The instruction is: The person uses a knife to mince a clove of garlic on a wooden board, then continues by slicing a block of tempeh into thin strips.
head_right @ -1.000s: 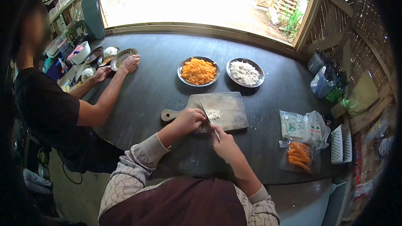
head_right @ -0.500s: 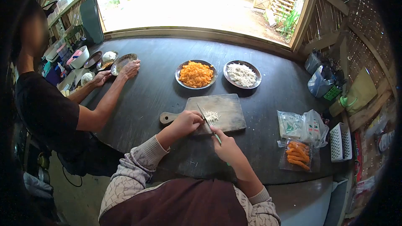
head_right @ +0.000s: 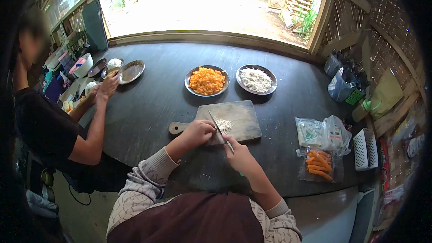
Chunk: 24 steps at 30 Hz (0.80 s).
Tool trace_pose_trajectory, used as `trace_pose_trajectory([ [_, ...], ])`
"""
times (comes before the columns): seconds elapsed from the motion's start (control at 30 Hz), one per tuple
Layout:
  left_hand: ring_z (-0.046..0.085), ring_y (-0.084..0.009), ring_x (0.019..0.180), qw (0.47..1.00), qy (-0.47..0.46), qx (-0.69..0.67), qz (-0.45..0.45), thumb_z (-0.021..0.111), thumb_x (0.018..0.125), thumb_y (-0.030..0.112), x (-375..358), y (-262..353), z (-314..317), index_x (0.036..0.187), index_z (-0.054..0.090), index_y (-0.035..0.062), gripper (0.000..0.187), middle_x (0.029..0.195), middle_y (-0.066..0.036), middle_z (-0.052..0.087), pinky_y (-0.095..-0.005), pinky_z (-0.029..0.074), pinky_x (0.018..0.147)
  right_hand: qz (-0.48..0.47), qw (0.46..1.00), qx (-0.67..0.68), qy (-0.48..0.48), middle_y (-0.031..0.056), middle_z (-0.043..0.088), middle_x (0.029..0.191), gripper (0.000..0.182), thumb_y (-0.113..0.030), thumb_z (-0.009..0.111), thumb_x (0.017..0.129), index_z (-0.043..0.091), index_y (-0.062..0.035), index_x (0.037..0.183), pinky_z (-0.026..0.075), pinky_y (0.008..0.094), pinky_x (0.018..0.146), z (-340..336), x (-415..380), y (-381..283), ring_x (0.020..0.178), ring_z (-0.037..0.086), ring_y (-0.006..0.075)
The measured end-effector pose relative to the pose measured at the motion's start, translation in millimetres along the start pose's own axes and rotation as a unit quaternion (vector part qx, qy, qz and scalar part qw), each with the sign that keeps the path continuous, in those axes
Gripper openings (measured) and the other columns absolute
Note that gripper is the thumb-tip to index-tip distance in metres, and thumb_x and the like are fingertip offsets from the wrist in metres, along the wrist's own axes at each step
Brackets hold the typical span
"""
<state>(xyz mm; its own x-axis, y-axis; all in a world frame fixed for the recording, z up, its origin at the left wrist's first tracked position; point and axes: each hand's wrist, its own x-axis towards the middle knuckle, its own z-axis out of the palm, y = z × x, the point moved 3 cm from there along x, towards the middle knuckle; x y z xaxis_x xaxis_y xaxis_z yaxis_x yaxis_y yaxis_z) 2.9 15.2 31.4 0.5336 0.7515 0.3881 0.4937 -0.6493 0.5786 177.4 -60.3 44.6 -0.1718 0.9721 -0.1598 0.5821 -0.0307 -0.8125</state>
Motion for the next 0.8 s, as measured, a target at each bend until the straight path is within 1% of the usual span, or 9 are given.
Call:
trace_pose_trajectory([
  [0.13, 0.065, -0.0299, 0.083, 1.000, -0.005, 0.007, -0.009, 0.062, 0.072, 0.002, -1, -1, 1, 0.085, 0.070, -0.0023, 0.016, 0.090, -0.015, 0.067, -0.0363, 0.052, 0.079, -0.025, 1.000, -0.002, 0.009, 0.0255, 0.062, 0.077, 0.036, -0.019, 0.050, 0.093, 0.050, -0.0180, 0.129, 0.049, 0.0385, 0.068, 1, -1, 0, 0.069, 0.064, 0.0345],
  [0.2, 0.065, -0.0299, 0.083, 1.000, -0.007, 0.009, -0.013, 0.063, 0.072, 0.003, 0, -2, 1, 0.084, 0.070, -0.0019, 0.015, 0.090, -0.015, 0.068, -0.0364, 0.052, 0.079, 0.053, 0.998, 0.006, -0.032, 0.0274, 0.062, 0.081, 0.036, -0.018, 0.050, 0.093, 0.050, -0.0170, 0.129, 0.049, 0.0403, 0.071, -3, -5, -10, 0.075, 0.064, 0.0395],
  [0.3, 0.065, -0.0299, 0.083, 1.000, -0.007, 0.011, -0.006, 0.063, 0.072, 0.003, 0, -1, 1, 0.084, 0.070, -0.0017, 0.015, 0.091, -0.015, 0.068, -0.0362, 0.052, 0.079, 0.001, 1.000, -0.003, 0.003, 0.0272, 0.062, 0.080, 0.035, -0.018, 0.050, 0.093, 0.050, -0.0168, 0.128, 0.049, 0.0391, 0.069, 7, 1, 0, 0.072, 0.064, 0.0375],
  [0.43, 0.065, -0.0297, 0.083, 0.999, -0.020, 0.031, -0.001, 0.063, 0.072, 0.002, 0, 0, 3, 0.084, 0.071, -0.0014, 0.015, 0.091, -0.015, 0.068, -0.0358, 0.052, 0.079, 0.004, 1.000, 0.013, 0.014, 0.0271, 0.062, 0.080, 0.036, -0.018, 0.050, 0.093, 0.050, -0.0172, 0.129, 0.049, 0.0383, 0.068, 12, 12, 2, 0.071, 0.065, 0.0365],
  [0.5, 0.064, -0.0308, 0.084, 1.000, 0.001, 0.015, 0.001, 0.060, 0.071, 0.005, 0, 0, 2, 0.082, 0.071, -0.0004, 0.016, 0.089, -0.015, 0.067, -0.0376, 0.051, 0.079, -0.017, 0.999, 0.030, 0.011, 0.0067, 0.052, 0.058, 0.037, -0.021, 0.050, 0.095, 0.049, -0.0206, 0.132, 0.044, 0.0317, 0.046, 12, 16, 12, 0.046, 0.051, 0.0139],
  [0.53, 0.064, -0.0308, 0.084, 1.000, 0.005, 0.017, 0.004, 0.060, 0.071, 0.005, 1, 2, 0, 0.082, 0.071, -0.0004, 0.016, 0.089, -0.015, 0.067, -0.0376, 0.051, 0.079, -0.021, 0.999, 0.028, 0.013, 0.0067, 0.052, 0.058, 0.037, -0.021, 0.050, 0.095, 0.049, -0.0206, 0.132, 0.044, 0.0317, 0.046, 5, 13, 1, 0.046, 0.051, 0.0139],
  [0.6, 0.064, -0.0304, 0.084, 1.000, -0.001, -0.001, -0.016, 0.060, 0.072, 0.005, -1, 3, 0, 0.082, 0.071, 0.0000, 0.016, 0.088, -0.014, 0.067, -0.0374, 0.051, 0.079, 0.081, 0.996, 0.026, -0.039, 0.0273, 0.063, 0.082, 0.038, -0.019, 0.050, 0.093, 0.049, -0.0170, 0.131, 0.049, 0.0384, 0.068, -5, -2, -18, 0.069, 0.065, 0.0348],
  [0.7, 0.065, -0.0296, 0.084, 1.000, -0.010, 0.000, -0.007, 0.063, 0.072, 0.003, 0, -1, 1, 0.085, 0.071, -0.0012, 0.016, 0.089, -0.015, 0.067, -0.0361, 0.051, 0.078, -0.004, 1.000, 0.005, -0.005, 0.0256, 0.062, 0.078, 0.037, -0.019, 0.051, 0.093, 0.050, -0.0169, 0.130, 0.048, 0.0371, 0.066, -2, -2, -8, 0.063, 0.062, 0.0298],
  [0.8, 0.065, -0.0294, 0.083, 1.000, -0.013, 0.000, -0.019, 0.063, 0.072, 0.003, 0, 0, 1, 0.085, 0.071, -0.0013, 0.015, 0.089, -0.015, 0.067, -0.0359, 0.051, 0.077, 0.035, 0.999, -0.006, -0.026, 0.0271, 0.063, 0.082, 0.037, -0.019, 0.051, 0.093, 0.050, -0.0164, 0.130, 0.049, 0.0383, 0.069, -4, -4, -13, 0.067, 0.064, 0.0345],
])
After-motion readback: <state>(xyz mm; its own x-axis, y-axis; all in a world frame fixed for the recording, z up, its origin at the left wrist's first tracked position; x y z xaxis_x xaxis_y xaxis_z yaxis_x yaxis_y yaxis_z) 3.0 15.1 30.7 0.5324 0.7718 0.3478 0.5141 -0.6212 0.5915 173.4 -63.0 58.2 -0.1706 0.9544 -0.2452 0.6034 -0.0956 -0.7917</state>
